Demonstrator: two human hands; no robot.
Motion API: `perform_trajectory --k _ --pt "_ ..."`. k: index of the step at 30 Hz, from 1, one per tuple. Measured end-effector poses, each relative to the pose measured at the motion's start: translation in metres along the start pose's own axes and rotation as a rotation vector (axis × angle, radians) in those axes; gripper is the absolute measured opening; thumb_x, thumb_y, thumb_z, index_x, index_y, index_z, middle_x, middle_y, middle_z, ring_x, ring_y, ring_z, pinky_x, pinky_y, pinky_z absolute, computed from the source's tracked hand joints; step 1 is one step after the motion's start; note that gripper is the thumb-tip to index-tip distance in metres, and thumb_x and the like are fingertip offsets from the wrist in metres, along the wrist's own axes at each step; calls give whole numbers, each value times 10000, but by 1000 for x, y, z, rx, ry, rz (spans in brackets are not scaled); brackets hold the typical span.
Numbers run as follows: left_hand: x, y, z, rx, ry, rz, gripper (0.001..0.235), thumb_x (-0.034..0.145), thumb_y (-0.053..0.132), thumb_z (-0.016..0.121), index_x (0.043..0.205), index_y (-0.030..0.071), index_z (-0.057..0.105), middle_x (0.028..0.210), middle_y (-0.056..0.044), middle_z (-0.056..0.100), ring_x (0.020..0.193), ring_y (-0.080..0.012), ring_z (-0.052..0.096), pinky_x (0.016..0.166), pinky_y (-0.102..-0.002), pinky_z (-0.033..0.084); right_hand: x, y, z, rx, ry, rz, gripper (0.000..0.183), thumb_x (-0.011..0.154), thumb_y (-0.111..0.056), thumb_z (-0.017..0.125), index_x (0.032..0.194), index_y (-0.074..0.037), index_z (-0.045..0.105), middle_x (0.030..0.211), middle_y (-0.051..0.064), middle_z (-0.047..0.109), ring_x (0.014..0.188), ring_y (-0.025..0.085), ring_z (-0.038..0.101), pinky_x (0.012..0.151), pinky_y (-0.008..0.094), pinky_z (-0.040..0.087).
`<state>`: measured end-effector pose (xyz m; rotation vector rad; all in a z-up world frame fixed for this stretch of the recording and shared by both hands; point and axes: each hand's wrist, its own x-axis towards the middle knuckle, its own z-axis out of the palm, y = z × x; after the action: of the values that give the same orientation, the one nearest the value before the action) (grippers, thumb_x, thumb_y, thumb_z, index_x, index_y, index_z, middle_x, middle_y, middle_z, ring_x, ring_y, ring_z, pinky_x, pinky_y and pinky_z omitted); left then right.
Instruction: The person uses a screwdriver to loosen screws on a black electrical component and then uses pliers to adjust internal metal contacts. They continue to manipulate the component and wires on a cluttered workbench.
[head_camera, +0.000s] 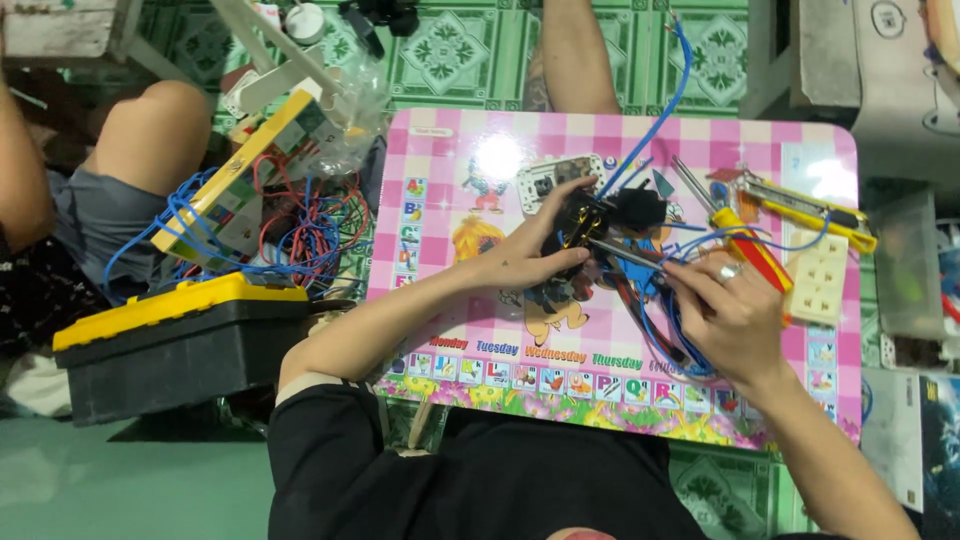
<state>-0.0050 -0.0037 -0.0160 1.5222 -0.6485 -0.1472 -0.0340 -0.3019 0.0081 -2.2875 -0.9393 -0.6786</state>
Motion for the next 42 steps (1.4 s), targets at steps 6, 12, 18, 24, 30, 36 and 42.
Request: perform_trajectory --k 6,12,18,24,30,36,42 --pt "1 4 -1 -15 14 8 789 1013 171 684 1648 124 218 1610 -250 341 1498 -409 350 1207 -594 343 -9 -3 -3 -19 -15 55 86 914 -10 828 950 -87 820 797 70 710 707 306 690 631 341 523" --pt "1 8 0 -55 -11 -11 762 1020 194 658 1638 120 219 1544 -277 392 1449 -439 404 1177 -607 369 -18 2 6 -13 44 76 82 897 -28 845 906 -103 815 757 48 686 680 273 673 610 331 518" --pt "-1 6 1 -46 -11 -25 760 1020 185 654 1638 120 216 1509 -298 427 1423 -434 437 1143 -602 410 -22 4 7 -82 53 56 67 886 -43 869 902 -89 824 765 42 693 679 235 675 615 334 538" --pt "-1 31 7 -66 -74 -168 706 1048 223 560 1590 152 113 1025 -117 739 998 -220 727 1026 -403 535 -20 6 -1 -190 22 -128 155 891 21 896 1025 29 817 828 123 688 645 191 593 534 314 441" --pt "-1 28 10 -169 -82 -188 722 1048 202 557 1588 145 80 981 -147 740 899 -240 758 916 -398 621 -24 9 2 -213 60 -162 214 889 147 888 1040 5 838 797 140 698 634 212 595 488 304 417" --pt "-1 21 9 -57 -105 -210 768 1024 284 586 1595 148 91 1428 -208 545 1303 -305 579 1139 -436 428 -29 15 4 -325 76 -111 277 951 54 928 1194 -51 848 764 104 639 622 209 536 496 308 335" --pt "-2 27 7 -59 -95 -236 763 1021 282 580 1598 172 93 1170 -154 722 1085 -247 717 1050 -395 505 -4 -5 -4 -187 -55 -92 152 929 4 845 1070 39 803 1003 195 710 797 250 666 710 350 583"
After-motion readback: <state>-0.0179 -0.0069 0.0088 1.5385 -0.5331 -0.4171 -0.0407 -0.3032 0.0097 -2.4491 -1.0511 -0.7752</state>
